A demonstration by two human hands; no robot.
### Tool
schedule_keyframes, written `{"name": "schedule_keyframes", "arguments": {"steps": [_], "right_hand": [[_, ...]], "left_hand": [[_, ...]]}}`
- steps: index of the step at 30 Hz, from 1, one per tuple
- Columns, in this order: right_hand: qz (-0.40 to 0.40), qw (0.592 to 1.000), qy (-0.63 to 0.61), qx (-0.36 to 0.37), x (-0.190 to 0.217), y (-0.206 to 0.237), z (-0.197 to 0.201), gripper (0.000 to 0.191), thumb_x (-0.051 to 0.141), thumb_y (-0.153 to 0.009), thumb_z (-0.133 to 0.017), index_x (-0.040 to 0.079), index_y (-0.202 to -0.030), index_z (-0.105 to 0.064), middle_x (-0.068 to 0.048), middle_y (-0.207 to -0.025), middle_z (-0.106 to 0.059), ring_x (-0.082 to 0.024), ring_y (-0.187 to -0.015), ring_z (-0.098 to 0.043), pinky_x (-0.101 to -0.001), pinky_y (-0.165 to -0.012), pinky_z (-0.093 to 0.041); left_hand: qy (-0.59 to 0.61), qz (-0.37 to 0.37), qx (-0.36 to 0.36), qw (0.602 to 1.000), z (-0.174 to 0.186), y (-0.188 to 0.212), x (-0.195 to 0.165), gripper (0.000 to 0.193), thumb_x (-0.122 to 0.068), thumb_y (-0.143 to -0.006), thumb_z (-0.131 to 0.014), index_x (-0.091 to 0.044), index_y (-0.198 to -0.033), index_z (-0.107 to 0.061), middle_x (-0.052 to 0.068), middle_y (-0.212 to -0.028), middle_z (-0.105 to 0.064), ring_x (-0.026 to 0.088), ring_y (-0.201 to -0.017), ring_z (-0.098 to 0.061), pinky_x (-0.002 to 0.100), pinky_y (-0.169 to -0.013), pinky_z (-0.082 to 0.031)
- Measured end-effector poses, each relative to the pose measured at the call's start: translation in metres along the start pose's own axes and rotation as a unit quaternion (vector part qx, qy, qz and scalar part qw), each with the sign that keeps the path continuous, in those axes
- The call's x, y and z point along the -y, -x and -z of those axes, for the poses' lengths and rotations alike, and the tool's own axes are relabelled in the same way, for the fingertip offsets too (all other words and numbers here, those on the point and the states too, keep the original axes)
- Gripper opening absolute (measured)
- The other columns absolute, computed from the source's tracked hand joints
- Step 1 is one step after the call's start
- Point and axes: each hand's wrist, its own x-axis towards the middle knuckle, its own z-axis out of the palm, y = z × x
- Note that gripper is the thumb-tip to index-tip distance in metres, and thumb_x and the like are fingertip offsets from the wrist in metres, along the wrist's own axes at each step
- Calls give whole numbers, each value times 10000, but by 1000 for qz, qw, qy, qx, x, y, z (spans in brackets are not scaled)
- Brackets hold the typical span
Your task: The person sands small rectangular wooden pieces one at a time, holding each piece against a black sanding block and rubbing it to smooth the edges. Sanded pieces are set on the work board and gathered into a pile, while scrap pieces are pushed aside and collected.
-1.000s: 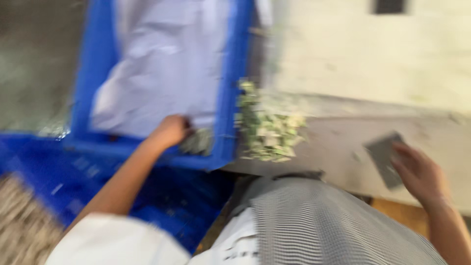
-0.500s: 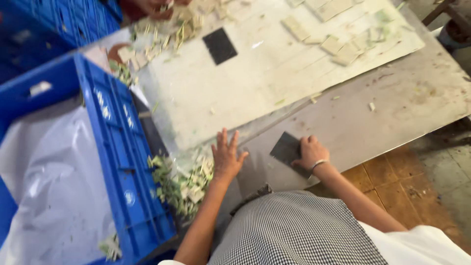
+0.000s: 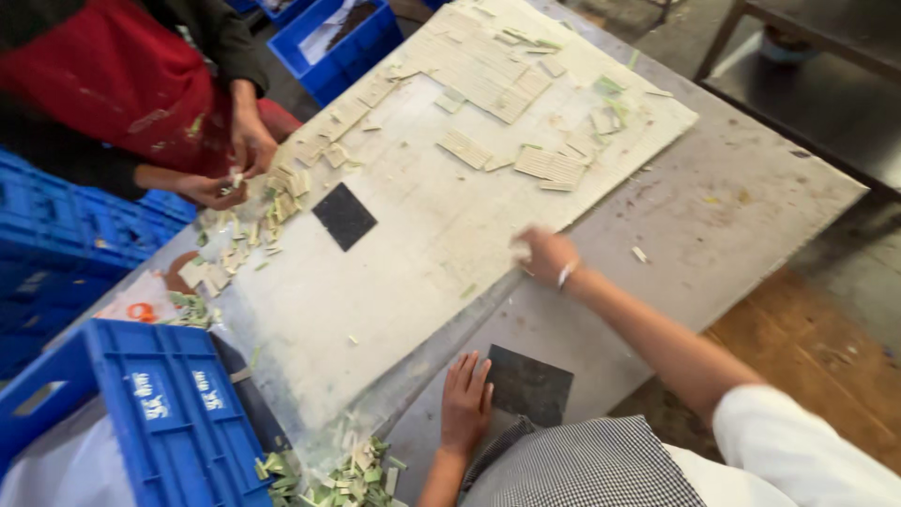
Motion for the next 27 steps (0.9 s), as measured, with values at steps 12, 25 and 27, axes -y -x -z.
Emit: {"name": "schedule_keyframes", "arguments": {"steps": [12, 25, 27], "right_hand": [[38, 976, 142, -159, 63, -230, 2, 314, 217, -1083, -488, 193, -1355, -642, -189, -1118, -643, -374, -1117, -623, -487, -955, -521], [-108, 792, -599, -31, 76, -194, 22, 340, 154, -906, -763, 83, -1237, -733, -71, -981, -735, -206, -840, -676, -333, -667, -516], [-110, 762, -638, 28, 79, -165, 8, 291, 158, -906, -688, 114, -1190, -734, -26, -946, -748, -173, -846, -708, -315, -656, -558]], "left_hand": [[-31, -12, -96, 995, -36, 19, 57, 406, -186, -935, -705, -42, -1312, -655, 246, -1463, -532, 463, -1357, -504, 557, -1121, -434], [-64, -62, -168, 982, -37, -2, 57, 374, -176, -935, -695, -34, -1280, -662, 245, -1340, -605, 450, -1215, -623, 524, -1006, -538], [18, -3, -136, 990, -27, 9, 48, 460, -99, -888, -726, -12, -1327, -619, 273, -1366, -582, 473, -1302, -547, 552, -1107, -455]]}}
